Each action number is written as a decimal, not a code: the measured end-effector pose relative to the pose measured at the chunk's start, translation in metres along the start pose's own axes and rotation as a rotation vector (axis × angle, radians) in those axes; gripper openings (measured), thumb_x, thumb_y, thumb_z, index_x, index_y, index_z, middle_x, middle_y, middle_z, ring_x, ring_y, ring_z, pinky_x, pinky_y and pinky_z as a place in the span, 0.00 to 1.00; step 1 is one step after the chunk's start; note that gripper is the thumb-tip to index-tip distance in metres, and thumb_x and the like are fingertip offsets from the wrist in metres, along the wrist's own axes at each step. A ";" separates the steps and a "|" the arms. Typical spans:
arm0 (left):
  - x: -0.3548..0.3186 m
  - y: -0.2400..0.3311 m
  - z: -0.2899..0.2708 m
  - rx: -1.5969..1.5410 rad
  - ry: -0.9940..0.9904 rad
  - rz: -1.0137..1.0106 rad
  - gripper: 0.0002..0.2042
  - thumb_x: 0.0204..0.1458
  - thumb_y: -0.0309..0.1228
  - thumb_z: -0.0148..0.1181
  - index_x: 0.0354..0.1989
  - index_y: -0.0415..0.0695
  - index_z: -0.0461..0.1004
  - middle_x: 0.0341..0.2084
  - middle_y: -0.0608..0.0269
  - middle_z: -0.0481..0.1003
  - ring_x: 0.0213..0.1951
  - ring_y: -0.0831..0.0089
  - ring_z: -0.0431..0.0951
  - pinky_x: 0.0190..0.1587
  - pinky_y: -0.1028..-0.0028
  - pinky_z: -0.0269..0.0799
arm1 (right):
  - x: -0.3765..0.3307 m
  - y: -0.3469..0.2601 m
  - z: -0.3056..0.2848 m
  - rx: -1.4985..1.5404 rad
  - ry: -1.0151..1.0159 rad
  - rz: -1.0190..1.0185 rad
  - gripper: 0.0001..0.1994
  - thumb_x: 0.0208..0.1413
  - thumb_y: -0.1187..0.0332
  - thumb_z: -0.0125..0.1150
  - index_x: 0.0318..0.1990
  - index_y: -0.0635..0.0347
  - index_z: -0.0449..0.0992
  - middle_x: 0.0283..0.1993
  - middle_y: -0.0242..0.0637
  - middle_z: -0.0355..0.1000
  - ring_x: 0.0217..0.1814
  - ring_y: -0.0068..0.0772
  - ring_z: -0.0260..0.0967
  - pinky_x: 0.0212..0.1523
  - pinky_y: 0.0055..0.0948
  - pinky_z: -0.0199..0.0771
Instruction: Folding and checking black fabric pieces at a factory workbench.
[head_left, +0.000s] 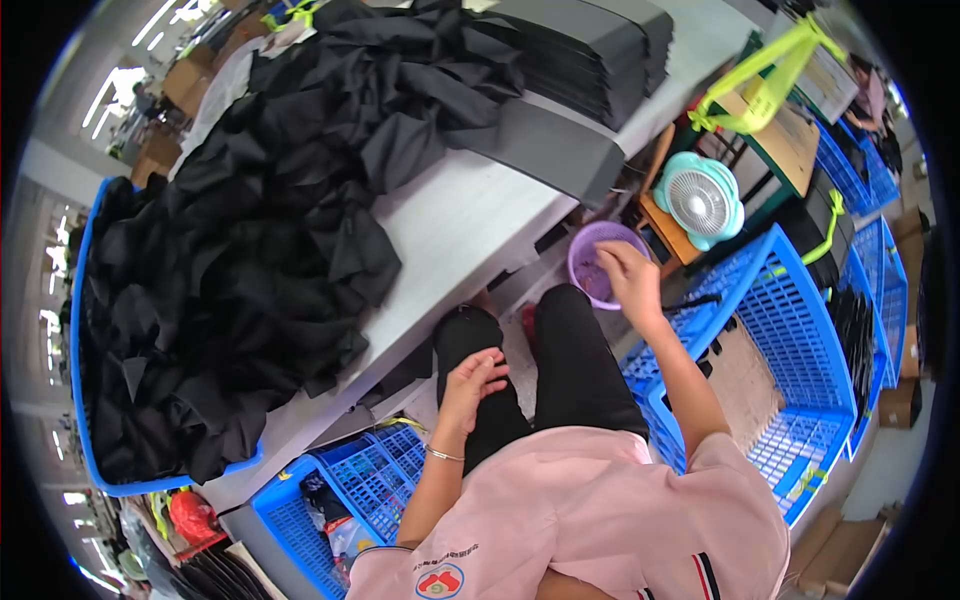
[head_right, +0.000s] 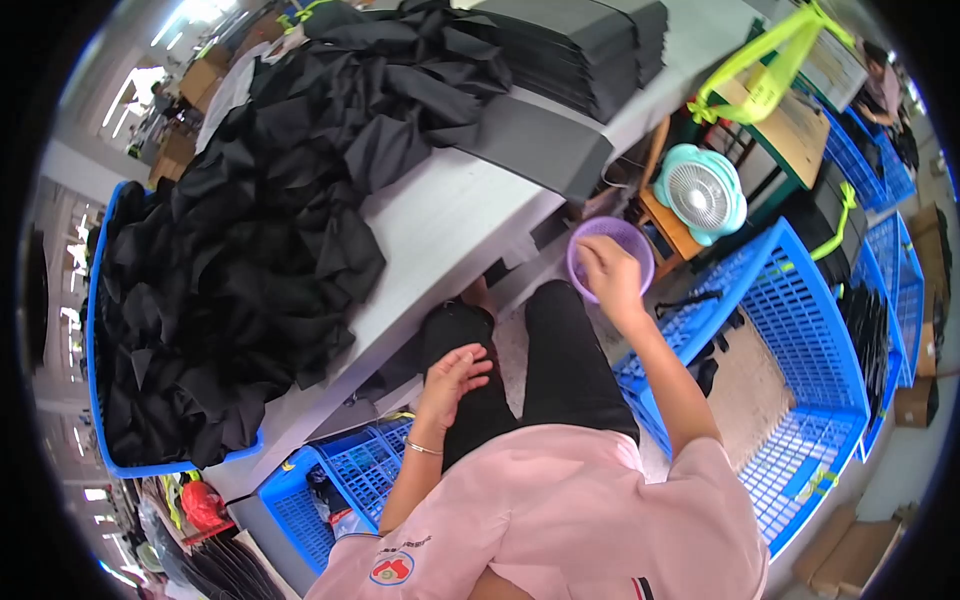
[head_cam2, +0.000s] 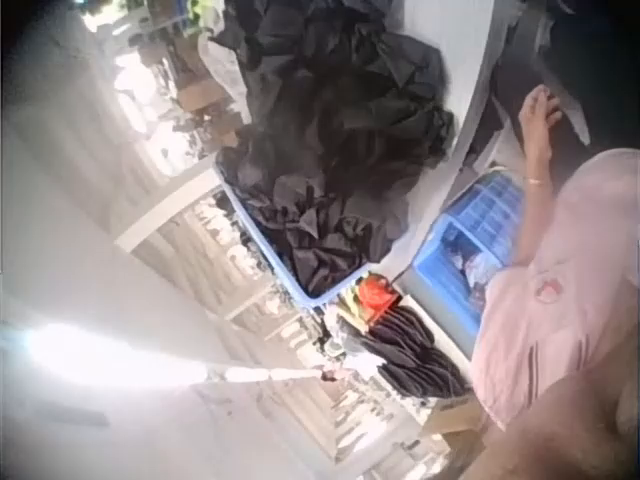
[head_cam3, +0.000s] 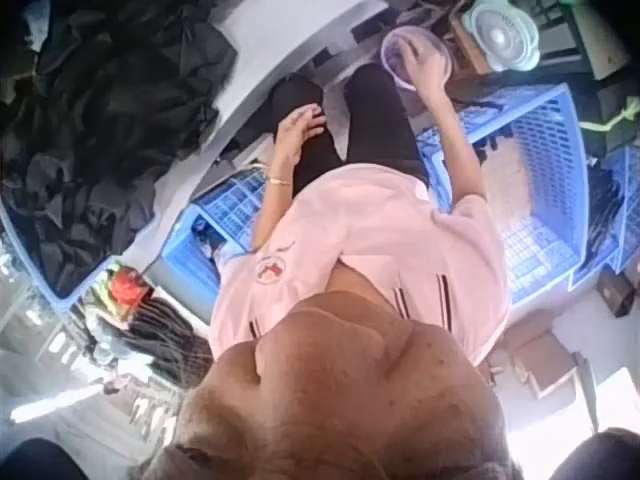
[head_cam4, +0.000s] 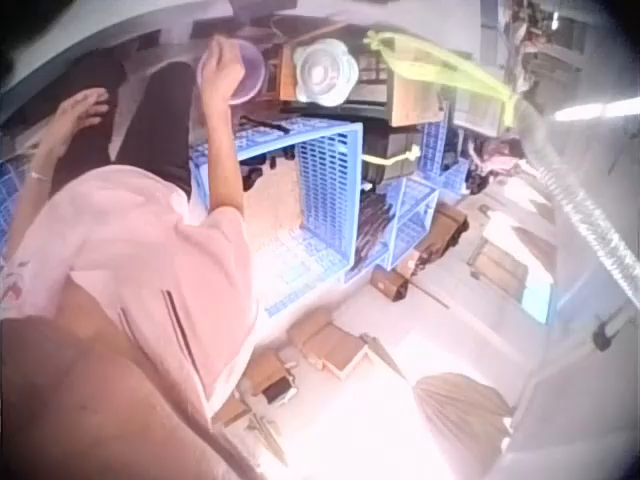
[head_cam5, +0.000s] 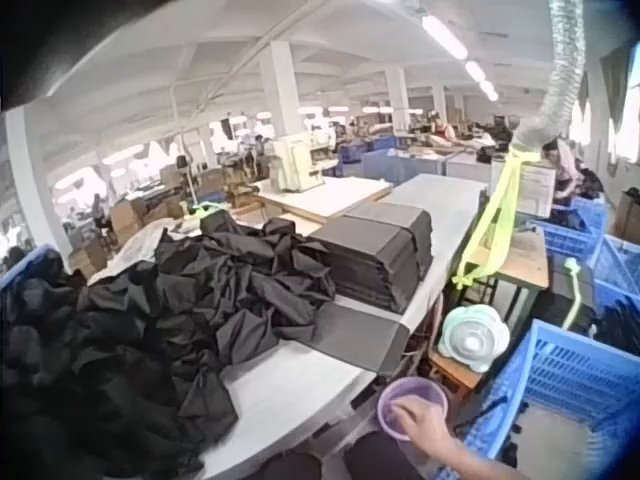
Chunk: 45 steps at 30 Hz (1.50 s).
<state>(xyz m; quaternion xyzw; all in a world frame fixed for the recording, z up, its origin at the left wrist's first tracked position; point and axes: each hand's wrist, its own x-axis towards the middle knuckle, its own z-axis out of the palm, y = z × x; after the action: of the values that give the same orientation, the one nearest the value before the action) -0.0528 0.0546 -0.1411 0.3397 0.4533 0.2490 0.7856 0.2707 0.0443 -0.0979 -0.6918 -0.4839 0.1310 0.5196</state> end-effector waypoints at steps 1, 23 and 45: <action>0.000 0.000 -0.002 -0.019 -0.009 -0.002 0.16 0.65 0.35 0.55 0.56 0.40 0.73 0.50 0.60 0.77 0.48 0.70 0.80 0.48 0.71 0.78 | 0.025 -0.025 0.026 -0.021 0.025 -0.256 0.06 0.58 0.76 0.61 0.41 0.66 0.80 0.39 0.45 0.78 0.39 0.41 0.79 0.40 0.30 0.77; 0.013 0.090 -0.003 -0.396 -0.057 0.433 0.24 0.64 0.38 0.56 0.63 0.37 0.63 0.54 0.56 0.72 0.51 0.68 0.77 0.53 0.68 0.76 | 0.077 -0.107 0.165 0.327 -0.135 -0.290 0.12 0.55 0.87 0.53 0.43 0.63 0.75 0.44 0.39 0.71 0.41 0.29 0.71 0.41 0.21 0.69; -0.051 0.119 0.085 0.673 0.148 1.075 0.15 0.47 0.15 0.62 0.44 0.42 0.82 0.30 0.59 0.75 0.29 0.68 0.77 0.31 0.74 0.72 | -0.038 -0.075 0.124 -0.139 -0.354 -0.777 0.13 0.53 0.67 0.59 0.46 0.57 0.74 0.44 0.41 0.73 0.46 0.42 0.73 0.46 0.36 0.75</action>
<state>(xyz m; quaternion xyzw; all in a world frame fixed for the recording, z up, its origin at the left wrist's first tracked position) -0.0113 0.0700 0.0073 0.7299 0.3260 0.4752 0.3677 0.1272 0.0866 -0.0994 -0.4586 -0.7977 0.0092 0.3916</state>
